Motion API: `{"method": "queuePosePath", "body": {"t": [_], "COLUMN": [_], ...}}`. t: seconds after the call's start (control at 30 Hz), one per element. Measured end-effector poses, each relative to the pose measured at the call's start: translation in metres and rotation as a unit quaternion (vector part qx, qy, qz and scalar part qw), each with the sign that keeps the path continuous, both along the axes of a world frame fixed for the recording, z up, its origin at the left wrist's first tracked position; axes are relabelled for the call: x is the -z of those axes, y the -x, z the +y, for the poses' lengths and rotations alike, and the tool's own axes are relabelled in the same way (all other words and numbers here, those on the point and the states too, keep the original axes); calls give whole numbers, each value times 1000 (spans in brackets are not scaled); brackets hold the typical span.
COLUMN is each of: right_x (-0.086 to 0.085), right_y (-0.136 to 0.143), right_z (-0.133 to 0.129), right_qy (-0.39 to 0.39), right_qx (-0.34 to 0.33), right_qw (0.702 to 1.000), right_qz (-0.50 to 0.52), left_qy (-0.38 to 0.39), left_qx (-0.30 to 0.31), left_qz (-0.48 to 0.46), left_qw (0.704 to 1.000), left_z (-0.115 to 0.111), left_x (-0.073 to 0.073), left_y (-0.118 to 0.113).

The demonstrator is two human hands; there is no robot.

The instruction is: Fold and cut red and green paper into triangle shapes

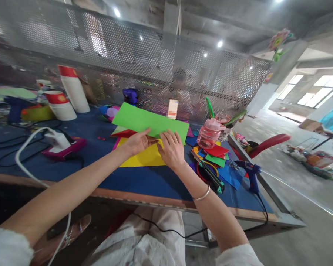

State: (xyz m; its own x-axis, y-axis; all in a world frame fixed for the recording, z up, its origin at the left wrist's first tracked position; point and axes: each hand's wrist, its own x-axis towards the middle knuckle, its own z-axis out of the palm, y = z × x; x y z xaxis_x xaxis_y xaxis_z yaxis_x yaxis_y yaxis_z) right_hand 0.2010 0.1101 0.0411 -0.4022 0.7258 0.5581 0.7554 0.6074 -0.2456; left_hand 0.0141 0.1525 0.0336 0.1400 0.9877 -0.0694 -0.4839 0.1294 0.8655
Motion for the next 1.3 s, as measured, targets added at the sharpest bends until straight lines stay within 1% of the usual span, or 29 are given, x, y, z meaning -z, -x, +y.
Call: {"method": "queuePosePath", "body": {"t": [0.1,0.2,0.3,0.37,0.47,0.57,0.67,0.8,1.1,1.2,1.3], "right_x": [8,18,26,29,33,36,39,41,38,36,34], "right_y": [5,11,14,14,13,13,13,10,8,8,6], "right_z": [-4,2,13,18,21,20,21,22,27,30,32], "right_qy": [37,100,153,173,186,184,177,169,162,163,167], "right_qx": [-16,-35,-53,-60,-63,-59,-51,-47,-50,-53,-56], "right_qw": [996,981,953,931,901,881,871,870,882,884,884], "right_qz": [76,161,255,317,387,432,457,461,439,435,433], "left_qy": [-13,-22,-36,-47,-58,-65,-74,-85,-99,-99,-97], "left_qx": [-1,20,64,95,135,162,171,168,170,158,127], "left_qz": [-34,-49,-50,-47,-40,-36,-36,-35,-33,-34,-35], "left_qw": [999,998,996,993,988,984,982,981,980,982,986], "left_z": [0,-1,-6,-10,-14,-14,-13,-12,-14,-14,-14], "left_x": [2,6,14,20,28,33,35,33,16,13,9], "left_y": [5,2,-7,-13,-18,-18,-18,-18,-14,-13,-10]}}
